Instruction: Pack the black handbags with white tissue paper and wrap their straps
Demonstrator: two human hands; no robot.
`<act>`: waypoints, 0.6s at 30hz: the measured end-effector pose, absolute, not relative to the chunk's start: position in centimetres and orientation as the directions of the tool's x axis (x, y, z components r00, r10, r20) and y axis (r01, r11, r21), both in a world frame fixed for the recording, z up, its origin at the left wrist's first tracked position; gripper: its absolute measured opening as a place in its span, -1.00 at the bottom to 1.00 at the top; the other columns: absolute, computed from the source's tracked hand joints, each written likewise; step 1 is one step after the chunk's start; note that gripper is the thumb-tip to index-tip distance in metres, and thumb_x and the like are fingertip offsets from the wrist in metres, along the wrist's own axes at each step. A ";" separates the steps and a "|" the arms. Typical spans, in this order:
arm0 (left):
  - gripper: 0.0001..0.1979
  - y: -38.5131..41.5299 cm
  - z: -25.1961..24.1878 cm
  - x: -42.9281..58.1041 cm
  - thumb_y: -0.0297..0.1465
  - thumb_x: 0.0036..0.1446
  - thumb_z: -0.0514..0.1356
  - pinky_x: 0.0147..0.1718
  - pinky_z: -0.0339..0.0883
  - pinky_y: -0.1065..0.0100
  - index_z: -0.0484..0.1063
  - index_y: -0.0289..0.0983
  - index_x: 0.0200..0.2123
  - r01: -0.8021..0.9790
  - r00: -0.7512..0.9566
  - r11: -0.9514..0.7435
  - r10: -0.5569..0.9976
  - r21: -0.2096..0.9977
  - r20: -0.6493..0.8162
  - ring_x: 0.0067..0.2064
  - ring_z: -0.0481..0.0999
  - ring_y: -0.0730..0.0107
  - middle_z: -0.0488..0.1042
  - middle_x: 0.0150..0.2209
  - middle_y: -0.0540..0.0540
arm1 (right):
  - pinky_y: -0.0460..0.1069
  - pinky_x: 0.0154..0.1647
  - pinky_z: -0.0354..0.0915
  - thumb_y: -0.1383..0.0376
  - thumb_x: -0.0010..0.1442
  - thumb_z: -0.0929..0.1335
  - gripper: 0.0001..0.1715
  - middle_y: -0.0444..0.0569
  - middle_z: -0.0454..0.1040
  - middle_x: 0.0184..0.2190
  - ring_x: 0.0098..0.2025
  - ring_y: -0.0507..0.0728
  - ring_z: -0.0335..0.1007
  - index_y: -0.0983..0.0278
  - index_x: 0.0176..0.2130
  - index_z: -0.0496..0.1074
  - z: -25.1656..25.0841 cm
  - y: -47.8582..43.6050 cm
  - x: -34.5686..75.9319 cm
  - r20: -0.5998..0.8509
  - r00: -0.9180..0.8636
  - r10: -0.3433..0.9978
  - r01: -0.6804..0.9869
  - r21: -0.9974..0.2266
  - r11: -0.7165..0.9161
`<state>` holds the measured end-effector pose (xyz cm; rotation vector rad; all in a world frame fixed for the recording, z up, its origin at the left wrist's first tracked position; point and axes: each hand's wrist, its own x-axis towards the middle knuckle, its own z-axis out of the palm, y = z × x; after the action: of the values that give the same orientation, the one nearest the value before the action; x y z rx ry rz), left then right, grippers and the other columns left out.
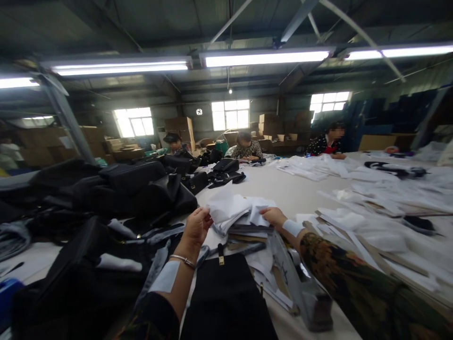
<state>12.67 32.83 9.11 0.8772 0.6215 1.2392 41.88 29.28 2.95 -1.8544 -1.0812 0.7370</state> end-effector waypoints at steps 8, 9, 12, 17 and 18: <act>-0.69 31.5 7.8 13.4 -0.28 -0.18 0.48 -0.25 0.47 0.31 0.49 -0.33 -0.44 -0.361 0.348 0.019 0.930 0.932 0.116 -0.34 0.54 0.34 0.56 -0.40 -0.06 | -0.05 -0.40 0.42 0.27 0.17 0.46 -0.50 -0.03 0.58 -0.49 -0.49 0.12 0.51 0.28 0.11 0.53 6.9 26.5 44.9 -0.206 0.326 0.923 0.652 -0.658 -0.377; -0.70 31.3 7.7 13.7 -0.28 -0.16 0.47 -0.24 0.46 0.30 0.51 -0.33 -0.44 -0.336 0.365 0.005 0.923 0.942 0.125 -0.34 0.54 0.34 0.56 -0.40 -0.07 | -0.03 -0.37 0.43 0.25 0.16 0.47 -0.47 -0.03 0.58 -0.52 -0.48 0.14 0.53 0.29 0.11 0.53 7.4 26.1 45.4 -0.215 0.314 0.925 0.678 -0.631 -0.377; -0.74 30.7 7.6 14.5 -0.29 -0.12 0.45 -0.25 0.43 0.32 0.56 -0.34 -0.41 -0.264 0.420 -0.039 0.895 0.964 0.151 -0.34 0.51 0.34 0.57 -0.39 -0.09 | 0.07 -0.20 0.44 0.18 0.08 0.52 -0.33 0.06 0.63 -0.39 -0.31 0.25 0.59 0.30 0.16 0.50 8.6 25.0 46.3 -0.196 0.313 0.929 0.737 -0.567 -0.368; -0.86 29.0 7.7 16.1 -0.35 0.02 0.32 -0.20 0.40 0.32 0.51 -0.31 -0.48 -0.052 0.518 -0.381 0.780 0.923 0.352 -0.16 0.53 0.25 0.57 -0.15 -0.19 | 0.11 0.06 0.34 0.14 0.11 0.52 -0.31 0.26 0.47 0.13 0.16 0.36 0.40 0.30 0.18 0.43 10.1 23.3 45.5 -0.068 0.379 0.923 0.716 -0.610 -0.339; -0.86 28.6 7.7 16.5 -0.35 0.04 0.29 -0.20 0.41 0.33 0.50 -0.30 -0.48 -0.013 0.545 -0.450 0.746 0.893 0.383 -0.12 0.53 0.23 0.55 -0.11 -0.20 | 0.08 0.00 0.37 0.10 0.18 0.47 -0.41 0.25 0.49 0.10 0.10 0.33 0.44 0.31 0.13 0.46 10.2 23.2 44.9 -0.080 0.377 0.923 0.684 -0.648 -0.335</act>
<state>16.49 28.55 7.68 1.8351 0.6030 1.0054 44.91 23.19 10.25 -2.1208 -1.3798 0.6053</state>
